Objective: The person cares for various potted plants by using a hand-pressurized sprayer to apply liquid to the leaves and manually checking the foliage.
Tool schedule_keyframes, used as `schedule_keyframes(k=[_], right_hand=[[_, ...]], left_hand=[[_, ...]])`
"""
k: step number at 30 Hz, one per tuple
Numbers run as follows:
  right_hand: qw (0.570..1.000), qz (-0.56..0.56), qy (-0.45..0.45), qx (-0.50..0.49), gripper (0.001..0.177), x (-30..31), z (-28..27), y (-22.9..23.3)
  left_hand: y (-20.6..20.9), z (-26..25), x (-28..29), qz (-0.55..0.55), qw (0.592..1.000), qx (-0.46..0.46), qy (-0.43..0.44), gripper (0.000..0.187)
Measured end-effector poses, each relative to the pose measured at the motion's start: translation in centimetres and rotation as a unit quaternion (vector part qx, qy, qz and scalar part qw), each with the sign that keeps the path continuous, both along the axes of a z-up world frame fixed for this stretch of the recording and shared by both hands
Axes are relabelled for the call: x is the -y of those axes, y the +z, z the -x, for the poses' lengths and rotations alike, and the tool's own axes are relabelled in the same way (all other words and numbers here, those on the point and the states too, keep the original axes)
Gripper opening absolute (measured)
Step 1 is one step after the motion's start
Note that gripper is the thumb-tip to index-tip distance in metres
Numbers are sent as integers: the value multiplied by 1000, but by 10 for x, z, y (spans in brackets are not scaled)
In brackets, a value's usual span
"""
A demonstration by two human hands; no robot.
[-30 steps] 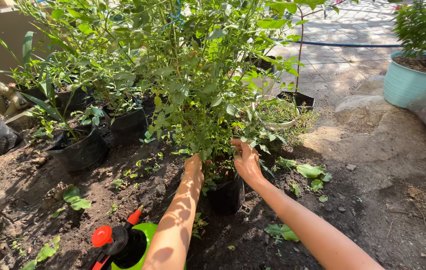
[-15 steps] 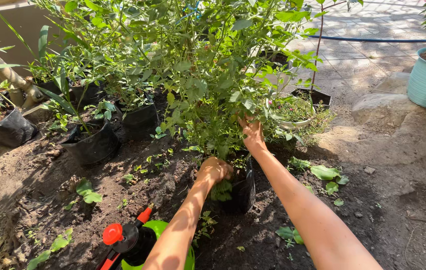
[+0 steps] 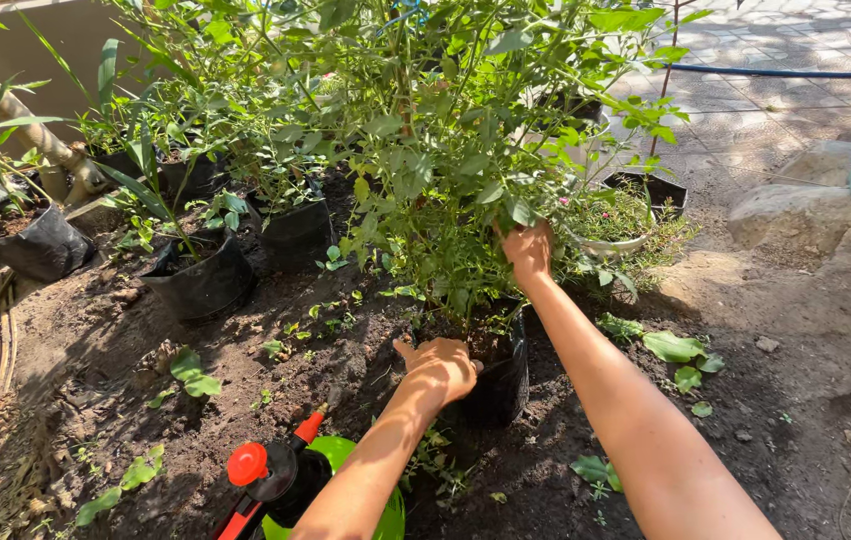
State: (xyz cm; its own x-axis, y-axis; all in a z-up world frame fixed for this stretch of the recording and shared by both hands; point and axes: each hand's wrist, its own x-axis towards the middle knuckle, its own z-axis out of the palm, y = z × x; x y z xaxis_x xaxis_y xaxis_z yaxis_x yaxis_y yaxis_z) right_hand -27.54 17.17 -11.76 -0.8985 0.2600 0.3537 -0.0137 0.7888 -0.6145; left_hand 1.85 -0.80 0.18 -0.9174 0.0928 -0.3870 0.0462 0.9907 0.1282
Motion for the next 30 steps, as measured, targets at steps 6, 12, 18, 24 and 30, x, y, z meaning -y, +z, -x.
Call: schedule_keyframes(k=[6,12,18,24,30], right_hand=[[998,-11,5,53,64,1,3,5],[994,-108,-32,-1,74,5,10,-5],[992,111,45,-46,57,4,-33,6],[900,400,167,54,42,-5,-151,11],[854,439,239,142,32,11,-248,3]], left_hand=[[-22,10,6,5,999,-36,-27,44],[-25,12,3,21,999,-11,-33,32],[-41,17,3,21,999,-13,-29,29],[-94,31,21,12,1000,-20,-21,27],[-134,54,57,24,999,-47,8,27]])
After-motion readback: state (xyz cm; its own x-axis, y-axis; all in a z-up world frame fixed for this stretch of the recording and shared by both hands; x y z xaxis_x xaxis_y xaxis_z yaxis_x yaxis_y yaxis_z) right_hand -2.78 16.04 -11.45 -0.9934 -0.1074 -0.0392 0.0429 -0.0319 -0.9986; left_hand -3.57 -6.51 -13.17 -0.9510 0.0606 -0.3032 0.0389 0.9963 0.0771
